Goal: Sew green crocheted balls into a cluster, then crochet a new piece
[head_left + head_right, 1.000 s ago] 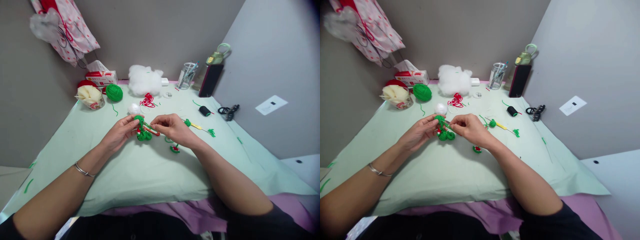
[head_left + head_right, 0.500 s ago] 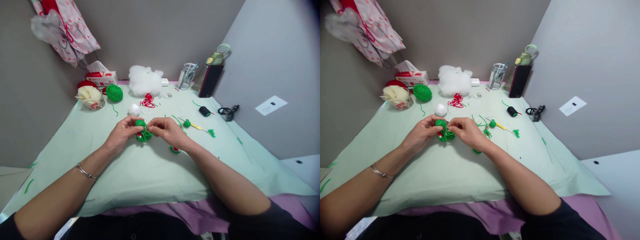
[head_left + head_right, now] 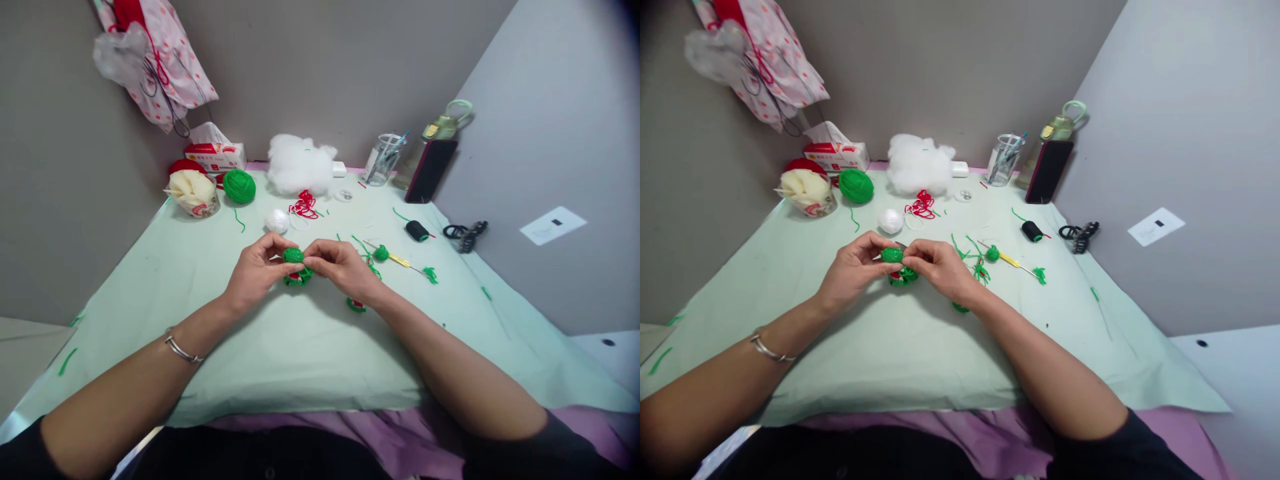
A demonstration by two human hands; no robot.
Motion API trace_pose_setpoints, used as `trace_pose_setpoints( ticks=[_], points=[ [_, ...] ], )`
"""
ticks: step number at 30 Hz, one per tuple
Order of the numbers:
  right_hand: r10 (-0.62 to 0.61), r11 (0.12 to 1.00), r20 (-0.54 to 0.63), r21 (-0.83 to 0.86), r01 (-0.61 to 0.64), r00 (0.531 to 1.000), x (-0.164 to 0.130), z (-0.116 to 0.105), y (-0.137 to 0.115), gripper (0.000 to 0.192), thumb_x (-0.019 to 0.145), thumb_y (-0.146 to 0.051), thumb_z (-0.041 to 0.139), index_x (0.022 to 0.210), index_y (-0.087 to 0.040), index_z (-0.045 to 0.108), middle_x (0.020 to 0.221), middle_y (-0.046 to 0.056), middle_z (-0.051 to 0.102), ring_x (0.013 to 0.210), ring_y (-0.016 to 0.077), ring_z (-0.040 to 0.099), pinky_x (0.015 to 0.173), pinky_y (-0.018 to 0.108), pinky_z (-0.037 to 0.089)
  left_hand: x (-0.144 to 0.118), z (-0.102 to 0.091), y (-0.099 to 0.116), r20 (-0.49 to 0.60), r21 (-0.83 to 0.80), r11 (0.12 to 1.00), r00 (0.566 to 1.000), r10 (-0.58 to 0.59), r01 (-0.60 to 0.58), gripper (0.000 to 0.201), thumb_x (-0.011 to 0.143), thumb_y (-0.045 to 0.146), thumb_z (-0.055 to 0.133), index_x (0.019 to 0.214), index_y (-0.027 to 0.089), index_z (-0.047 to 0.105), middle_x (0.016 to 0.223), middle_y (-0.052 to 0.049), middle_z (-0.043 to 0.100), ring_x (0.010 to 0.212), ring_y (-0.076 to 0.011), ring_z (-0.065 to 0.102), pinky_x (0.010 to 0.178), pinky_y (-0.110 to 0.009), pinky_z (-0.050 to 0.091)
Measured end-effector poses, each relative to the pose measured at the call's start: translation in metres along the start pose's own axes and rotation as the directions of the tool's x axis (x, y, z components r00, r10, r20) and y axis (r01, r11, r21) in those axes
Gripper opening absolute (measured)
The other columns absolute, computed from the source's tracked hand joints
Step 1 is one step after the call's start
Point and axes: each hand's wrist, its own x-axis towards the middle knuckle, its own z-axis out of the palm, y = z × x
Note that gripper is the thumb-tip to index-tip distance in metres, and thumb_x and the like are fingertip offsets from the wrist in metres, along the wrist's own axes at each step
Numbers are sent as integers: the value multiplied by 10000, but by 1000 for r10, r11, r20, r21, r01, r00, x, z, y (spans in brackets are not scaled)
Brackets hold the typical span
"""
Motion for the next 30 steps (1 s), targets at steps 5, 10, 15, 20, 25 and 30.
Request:
trace_pose_setpoints(
  ticks=[5, 10, 15, 20, 25, 30],
  points=[
    [39, 999, 65, 7, -40, 997, 1, -5, -2, 193, 886, -357, 669, 851, -167, 661, 693, -28, 566, 627, 106, 471, 614, 260, 387, -4, 2, 0, -11, 12, 999, 999, 33, -33, 339, 632, 223, 919, 877, 195, 687, 912, -18, 697, 845, -187, 659, 773, -336, 573],
    [104, 994, 100, 12, -105, 990, -1, -4, -4, 156, 894, -279, 651, 1017, -190, 616, 720, -30, 626, 644, 125, 591, 650, 269, 478, -2, -1, 0, 43, 44, 998, 998, 36, -38, 302, 708, 272, 882, 955, 199, 725, 890, -25, 713, 833, -194, 672, 763, -334, 558],
    [177, 952, 132, 227, -204, 975, -4, 0, -8, 254, 846, -187, 648, 1084, -197, 559, 724, -23, 669, 705, 153, 685, 698, 287, 547, 2, -4, -3, 108, 107, 994, 994, -16, 4, 286, 703, 277, 881, 926, 185, 728, 868, -38, 732, 819, -204, 680, 783, -354, 543],
    [181, 958, 81, 210, -195, 980, -3, -9, -16, 216, 885, -277, 646, 1075, -188, 600, 801, 25, 720, 689, 161, 696, 670, 299, 546, 3, -7, -6, 185, 58, 995, 979, -87, 78, 277, 795, 345, 829, 1004, 190, 734, 957, -54, 747, 876, -204, 688, 829, -355, 537],
    [108, 994, -35, 27, -108, 993, -1, -13, -14, 235, 868, -383, 702, 881, -149, 716, 645, -18, 595, 575, 96, 487, 546, 247, 376, 1, -5, -11, 333, 40, 974, 916, -224, 224, 340, 816, 373, 821, 1104, 205, 756, 1019, -75, 760, 911, -222, 698, 833, -365, 540],
    [164, 967, 45, 191, -169, 985, 0, -7, -8, 251, 772, -385, 791, 805, -155, 698, 622, -34, 572, 571, 86, 462, 543, 241, 349, 0, -1, -9, 365, 63, 971, 900, -238, 232, 319, 846, 441, 784, 1051, 197, 781, 1014, -97, 749, 842, -205, 659, 721, -317, 517]
  ],
)
